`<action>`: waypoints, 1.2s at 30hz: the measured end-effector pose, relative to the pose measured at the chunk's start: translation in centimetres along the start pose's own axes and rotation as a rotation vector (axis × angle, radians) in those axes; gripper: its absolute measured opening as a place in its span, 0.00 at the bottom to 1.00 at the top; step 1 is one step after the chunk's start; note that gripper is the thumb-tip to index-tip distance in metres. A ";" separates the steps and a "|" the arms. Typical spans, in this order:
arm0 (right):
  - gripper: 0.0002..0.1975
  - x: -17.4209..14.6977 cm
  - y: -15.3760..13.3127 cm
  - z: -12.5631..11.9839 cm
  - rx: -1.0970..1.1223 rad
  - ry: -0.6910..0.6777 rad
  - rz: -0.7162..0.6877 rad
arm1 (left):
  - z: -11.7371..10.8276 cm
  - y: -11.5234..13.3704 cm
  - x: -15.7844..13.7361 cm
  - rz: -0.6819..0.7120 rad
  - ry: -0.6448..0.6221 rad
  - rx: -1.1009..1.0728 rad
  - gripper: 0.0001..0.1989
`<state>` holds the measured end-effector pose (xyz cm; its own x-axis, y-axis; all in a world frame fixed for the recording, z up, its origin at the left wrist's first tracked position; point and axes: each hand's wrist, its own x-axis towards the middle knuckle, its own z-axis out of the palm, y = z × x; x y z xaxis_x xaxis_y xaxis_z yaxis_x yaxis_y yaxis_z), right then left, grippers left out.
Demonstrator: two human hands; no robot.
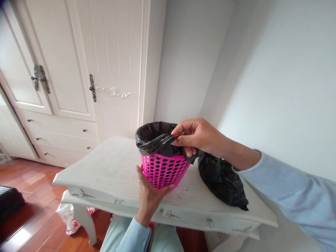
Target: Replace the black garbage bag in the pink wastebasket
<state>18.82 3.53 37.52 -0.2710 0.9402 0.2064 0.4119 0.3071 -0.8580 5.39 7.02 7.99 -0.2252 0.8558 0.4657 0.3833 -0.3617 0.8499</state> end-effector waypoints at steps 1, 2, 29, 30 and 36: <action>0.24 0.3 0.0 -0.1 -0.004 0.033 -0.008 | 0.0 0.0 0.0 0.012 0.007 0.027 0.76; 0.24 0.6 -0.1 -0.3 -0.012 0.079 -0.015 | 0.0 -0.1 0.0 0.025 0.016 0.059 0.75; 0.22 0.9 -2.5 2.3 0.021 0.023 0.029 | -10.4 12.1 1.7 0.809 -0.053 0.265 0.33; 0.23 0.9 -2.6 2.2 0.021 0.008 0.026 | -10.5 12.7 2.3 0.805 -0.064 0.299 0.28; 0.20 2.9 -1.6 -0.8 -0.070 0.062 0.006 | -9.5 13.5 5.0 0.772 -0.082 0.359 0.09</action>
<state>18.06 5.85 39.87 -0.2151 0.9487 0.2319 0.4738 0.3090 -0.8246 0.97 2.94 24.16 0.2758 0.4468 0.8511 0.6662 -0.7271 0.1658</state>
